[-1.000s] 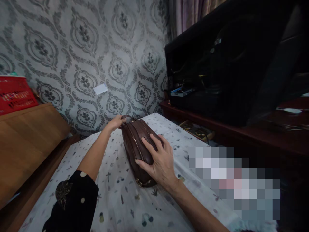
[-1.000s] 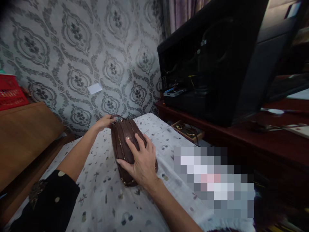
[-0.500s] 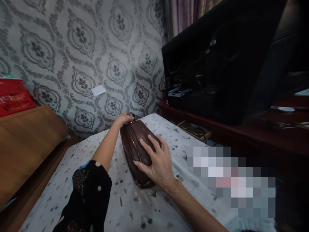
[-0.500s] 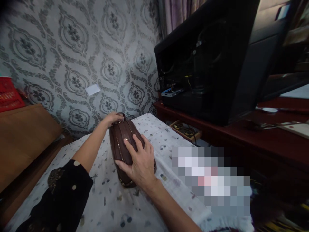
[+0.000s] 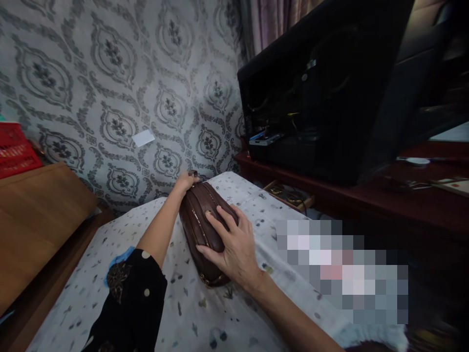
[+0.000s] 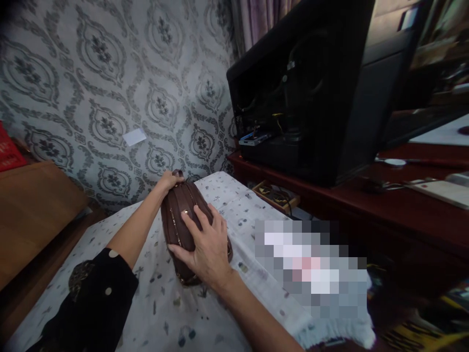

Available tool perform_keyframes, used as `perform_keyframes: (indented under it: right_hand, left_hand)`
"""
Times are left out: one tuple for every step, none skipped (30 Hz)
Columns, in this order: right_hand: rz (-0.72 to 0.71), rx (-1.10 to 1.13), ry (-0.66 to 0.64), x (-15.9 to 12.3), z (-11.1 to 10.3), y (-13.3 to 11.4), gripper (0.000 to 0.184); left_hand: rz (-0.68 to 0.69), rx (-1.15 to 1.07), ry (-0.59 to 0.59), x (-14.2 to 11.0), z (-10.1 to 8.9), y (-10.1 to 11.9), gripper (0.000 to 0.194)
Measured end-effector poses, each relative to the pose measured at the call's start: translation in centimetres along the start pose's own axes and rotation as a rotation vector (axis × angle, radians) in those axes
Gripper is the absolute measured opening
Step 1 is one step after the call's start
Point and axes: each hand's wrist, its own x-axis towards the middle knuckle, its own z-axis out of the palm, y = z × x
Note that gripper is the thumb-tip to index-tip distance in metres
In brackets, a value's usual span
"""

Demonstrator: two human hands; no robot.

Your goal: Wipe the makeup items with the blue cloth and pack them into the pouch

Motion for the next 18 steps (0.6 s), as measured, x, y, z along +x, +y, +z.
perform_keyframes:
  right_hand:
    - [0.0, -0.001, 0.001, 0.0, 0.0, 0.0, 0.064]
    - [0.001, -0.003, 0.001, 0.0, 0.0, 0.0, 0.064]
    - [0.001, -0.006, 0.001, 0.0, 0.0, 0.0, 0.064]
    - [0.002, -0.007, 0.0, 0.0, 0.0, 0.0, 0.064]
    - [0.002, -0.008, -0.003, 0.0, 0.0, 0.0, 0.064]
    - [0.002, -0.007, -0.005, 0.0, 0.0, 0.0, 0.065]
    - [0.001, -0.005, -0.004, 0.0, 0.0, 0.0, 0.065]
    - [-0.001, -0.004, -0.003, 0.0, 0.0, 0.0, 0.065]
    - [-0.003, -0.004, -0.001, 0.0, 0.0, 0.1, 0.065]
    - [-0.006, -0.005, 0.0, 0.0, 0.0, 0.1, 0.065]
    - [-0.006, -0.005, 0.001, 0.0, 0.0, 0.1, 0.065]
    - [-0.005, -0.005, 0.002, 0.0, 0.0, 0.1, 0.064]
    - [-0.004, -0.003, 0.002, 0.0, 0.0, 0.1, 0.063]
    - [-0.002, 0.001, 0.002, 0.1, 0.0, 0.1, 0.062]
    - [0.0, 0.005, 0.003, 0.1, 0.0, 0.1, 0.06]
    - [0.001, 0.009, 0.005, 0.1, 0.0, 0.1, 0.059]
    - [0.0, 0.013, 0.007, 0.1, 0.0, 0.1, 0.057]
    - [0.001, 0.017, 0.008, 0.1, 0.0, 0.0, 0.055]
  left_hand:
    - [0.005, -0.015, -0.003, -0.1, -0.1, -0.1, 0.025]
    - [0.011, -0.031, -0.006, -0.1, -0.2, -0.1, 0.025]
    - [0.019, -0.048, -0.01, -0.2, -0.3, -0.2, 0.025]
    - [0.026, -0.063, -0.015, -0.3, -0.4, -0.2, 0.025]
    - [0.033, -0.079, -0.022, -0.4, -0.5, -0.2, 0.025]
    - [0.04, -0.093, -0.031, -0.5, -0.6, -0.3, 0.026]
    - [0.046, -0.105, -0.043, -0.6, -0.6, -0.2, 0.027]
    - [0.051, -0.116, -0.057, -0.7, -0.7, -0.2, 0.027]
    - [0.054, -0.125, -0.075, -0.8, -0.8, -0.2, 0.028]
    - [0.055, -0.13, -0.096, -0.9, -0.9, -0.2, 0.027]
    - [0.055, -0.133, -0.118, -1.0, -1.1, -0.2, 0.027]
    - [0.054, -0.131, -0.14, -1.0, -1.3, -0.2, 0.026]
    - [0.053, -0.126, -0.158, -1.1, -1.7, -0.3, 0.025]
    - [0.052, -0.117, -0.17, -1.1, -2.1, -0.4, 0.024]
    - [0.051, -0.104, -0.176, -1.2, -2.6, -0.5, 0.023]
    - [0.05, -0.088, -0.177, -1.2, -3.1, -0.8, 0.022]
    - [0.048, -0.072, -0.175, -1.3, -3.7, -1.0, 0.022]
    - [0.046, -0.058, -0.173, -1.3, -4.2, -1.4, 0.023]
